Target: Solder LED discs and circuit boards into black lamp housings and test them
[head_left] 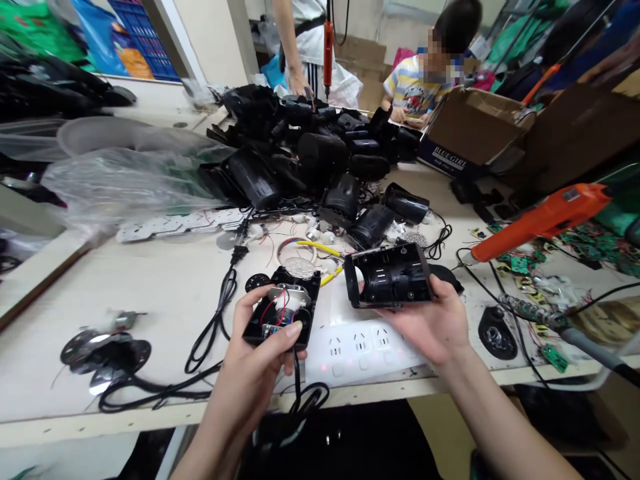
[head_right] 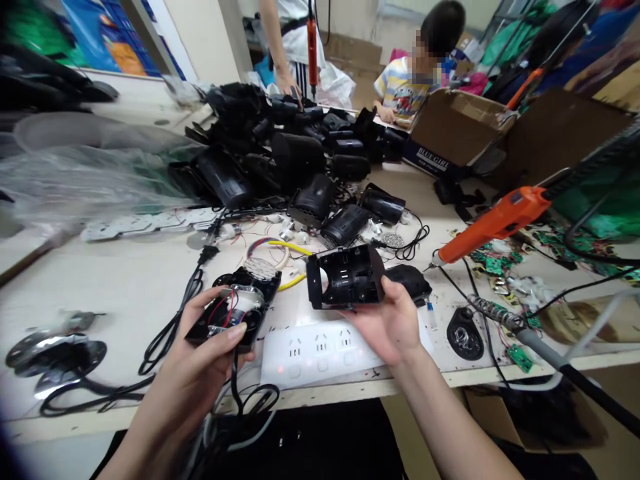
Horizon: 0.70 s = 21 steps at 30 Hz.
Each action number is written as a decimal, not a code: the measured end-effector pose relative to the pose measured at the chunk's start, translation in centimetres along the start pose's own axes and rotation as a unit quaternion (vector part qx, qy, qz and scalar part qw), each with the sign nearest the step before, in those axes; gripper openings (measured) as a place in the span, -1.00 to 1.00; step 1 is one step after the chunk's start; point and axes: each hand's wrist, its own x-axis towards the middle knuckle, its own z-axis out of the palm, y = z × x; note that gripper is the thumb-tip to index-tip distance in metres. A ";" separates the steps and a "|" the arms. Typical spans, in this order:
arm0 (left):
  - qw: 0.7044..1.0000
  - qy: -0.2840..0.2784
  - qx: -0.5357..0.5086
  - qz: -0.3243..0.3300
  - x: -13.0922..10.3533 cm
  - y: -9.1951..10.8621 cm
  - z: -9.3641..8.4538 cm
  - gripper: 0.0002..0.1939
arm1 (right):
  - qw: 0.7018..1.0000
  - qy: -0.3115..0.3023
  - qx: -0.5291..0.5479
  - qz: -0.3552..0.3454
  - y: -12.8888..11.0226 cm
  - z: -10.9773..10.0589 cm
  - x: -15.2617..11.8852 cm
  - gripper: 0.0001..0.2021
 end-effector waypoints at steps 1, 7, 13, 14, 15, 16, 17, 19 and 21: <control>1.000 0.001 -0.002 0.000 0.0 0.0 -0.1 -0.28 | 1.000 0.003 -0.022 -0.006 0.0 -0.1 0.1 -0.67; 1.000 -0.008 -0.003 0.001 0.0 -0.2 -0.3 -0.31 | 0.926 -0.054 -0.351 -0.128 -0.8 -0.9 0.2 -0.49; 1.000 -0.006 -0.008 0.007 0.1 -0.4 -0.3 -0.30 | 0.689 -0.074 -0.704 -0.155 -1.2 -0.6 0.0 -0.33; 1.000 -0.004 -0.008 0.005 0.1 -0.4 -0.3 -0.30 | 0.663 -0.080 -0.729 -0.150 -1.0 -0.5 -0.1 -0.32; 1.000 -0.002 -0.007 0.002 0.1 -0.4 -0.4 -0.29 | 0.645 -0.086 -0.746 -0.145 -0.9 -0.5 -0.1 -0.31; 1.000 0.000 -0.006 -0.001 0.1 -0.4 -0.4 -0.28 | 0.630 -0.093 -0.758 -0.143 -0.7 -0.4 -0.1 -0.30; 1.000 0.002 -0.006 -0.003 0.1 -0.4 -0.4 -0.28 | 0.619 -0.100 -0.766 -0.142 -0.6 -0.3 -0.1 -0.29; 1.000 0.004 -0.006 -0.006 0.0 -0.5 -0.5 -0.27 | 0.600 -0.112 -0.779 -0.142 -0.4 0.0 -0.1 -0.29; 1.000 0.004 -0.010 -0.004 0.0 -0.5 -0.5 -0.27 | 0.588 -0.119 -0.788 -0.136 -0.5 0.2 0.0 -0.29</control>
